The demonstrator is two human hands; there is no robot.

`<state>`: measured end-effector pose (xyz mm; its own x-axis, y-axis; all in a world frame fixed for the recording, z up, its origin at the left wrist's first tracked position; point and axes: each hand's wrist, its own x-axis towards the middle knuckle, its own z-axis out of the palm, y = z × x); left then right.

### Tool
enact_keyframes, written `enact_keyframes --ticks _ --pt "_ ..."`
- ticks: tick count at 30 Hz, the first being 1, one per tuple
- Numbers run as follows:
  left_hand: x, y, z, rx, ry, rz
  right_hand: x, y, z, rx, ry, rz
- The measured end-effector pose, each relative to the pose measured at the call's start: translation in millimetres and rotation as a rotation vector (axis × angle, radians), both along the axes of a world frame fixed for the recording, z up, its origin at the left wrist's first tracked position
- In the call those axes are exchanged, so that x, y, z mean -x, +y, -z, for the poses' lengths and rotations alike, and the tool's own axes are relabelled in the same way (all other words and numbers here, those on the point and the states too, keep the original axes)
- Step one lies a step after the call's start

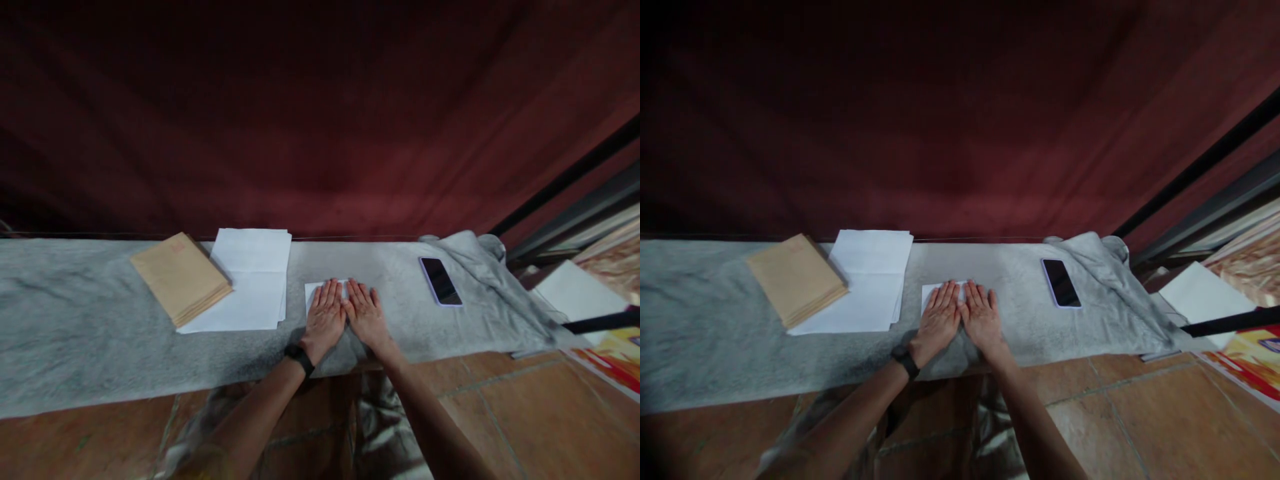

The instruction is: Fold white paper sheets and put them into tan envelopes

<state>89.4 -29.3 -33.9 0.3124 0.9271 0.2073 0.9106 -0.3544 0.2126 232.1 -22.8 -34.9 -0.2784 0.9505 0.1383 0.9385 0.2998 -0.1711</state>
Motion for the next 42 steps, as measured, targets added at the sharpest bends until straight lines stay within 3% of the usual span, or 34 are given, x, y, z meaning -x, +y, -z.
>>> enact_keyframes --ticks 14,21,25,29,32,36,42 --pt "26 2 -2.9 0.031 0.039 -0.224 -1 5 0.3 -0.059 -0.033 0.109" --pt "32 3 -6.8 0.010 0.042 -0.274 -12 -19 6.1 -0.118 -0.005 0.131" --pt "20 3 -13.7 -0.015 0.037 -0.197 -19 -36 5.2 -0.125 0.046 0.041" --pt "-4 -2 -15.5 0.020 0.001 0.054 -23 -40 3.0 -0.104 0.094 -0.034" --pt "-17 -3 -12.7 0.055 -0.023 0.155 -24 -40 3.7 -0.116 0.125 -0.027" --pt "-18 3 -9.7 0.071 -0.052 0.133 -25 -43 4.7 -0.125 0.142 -0.031" --pt "-5 15 -8.4 0.076 -0.042 -0.018 -23 -60 3.5 -0.171 0.151 -0.040"
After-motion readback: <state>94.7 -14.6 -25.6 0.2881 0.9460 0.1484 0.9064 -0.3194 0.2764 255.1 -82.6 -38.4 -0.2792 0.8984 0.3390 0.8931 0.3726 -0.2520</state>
